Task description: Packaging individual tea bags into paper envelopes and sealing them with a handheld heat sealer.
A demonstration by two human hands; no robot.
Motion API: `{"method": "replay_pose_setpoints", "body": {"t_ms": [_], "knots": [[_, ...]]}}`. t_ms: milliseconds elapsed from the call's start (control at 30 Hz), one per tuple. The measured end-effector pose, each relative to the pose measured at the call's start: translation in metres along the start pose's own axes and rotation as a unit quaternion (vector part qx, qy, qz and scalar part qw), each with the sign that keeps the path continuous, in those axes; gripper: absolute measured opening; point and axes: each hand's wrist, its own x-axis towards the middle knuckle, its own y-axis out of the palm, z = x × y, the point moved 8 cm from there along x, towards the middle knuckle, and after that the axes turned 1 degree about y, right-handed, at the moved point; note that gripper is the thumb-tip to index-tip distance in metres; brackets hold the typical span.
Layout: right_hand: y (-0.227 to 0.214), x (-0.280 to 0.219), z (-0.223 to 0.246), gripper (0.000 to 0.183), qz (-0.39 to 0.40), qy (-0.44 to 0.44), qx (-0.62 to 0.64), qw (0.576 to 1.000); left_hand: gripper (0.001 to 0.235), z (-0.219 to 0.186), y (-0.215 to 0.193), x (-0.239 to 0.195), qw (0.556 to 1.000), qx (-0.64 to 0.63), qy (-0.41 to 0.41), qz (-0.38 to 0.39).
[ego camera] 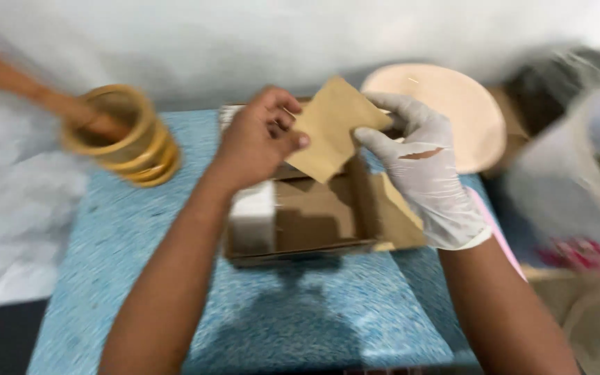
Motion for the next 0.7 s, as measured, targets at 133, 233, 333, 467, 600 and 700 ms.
{"method": "replay_pose_setpoints", "body": {"t_ms": [133, 233, 333, 467, 600, 700], "knots": [[0.036, 0.008, 0.009, 0.048, 0.042, 0.012, -0.035, 0.998, 0.066, -0.015, -0.029, -0.035, 0.991, 0.13, 0.014, -0.022], [0.052, 0.017, 0.006, 0.056, 0.063, 0.021, -0.069, 0.995, 0.089, -0.029, -0.042, -0.048, 0.98, 0.193, 0.02, -0.038], [0.065, 0.016, 0.017, 0.054, 0.104, 0.005, -0.049, 0.993, 0.083, -0.015, -0.045, -0.042, 0.992, 0.127, -0.015, -0.014], [0.058, 0.023, 0.028, 0.051, 0.102, -0.015, -0.088, 0.991, 0.072, -0.006, -0.036, -0.014, 0.996, 0.093, 0.003, 0.001], [0.055, 0.033, 0.007, 0.055, 0.085, -0.003, -0.087, 0.993, 0.051, 0.018, -0.022, 0.004, 0.999, 0.047, 0.006, 0.007], [0.061, 0.04, 0.0, 0.063, 0.07, -0.016, -0.089, 0.993, 0.041, 0.045, -0.02, 0.016, 0.997, -0.056, 0.039, -0.042]]}}
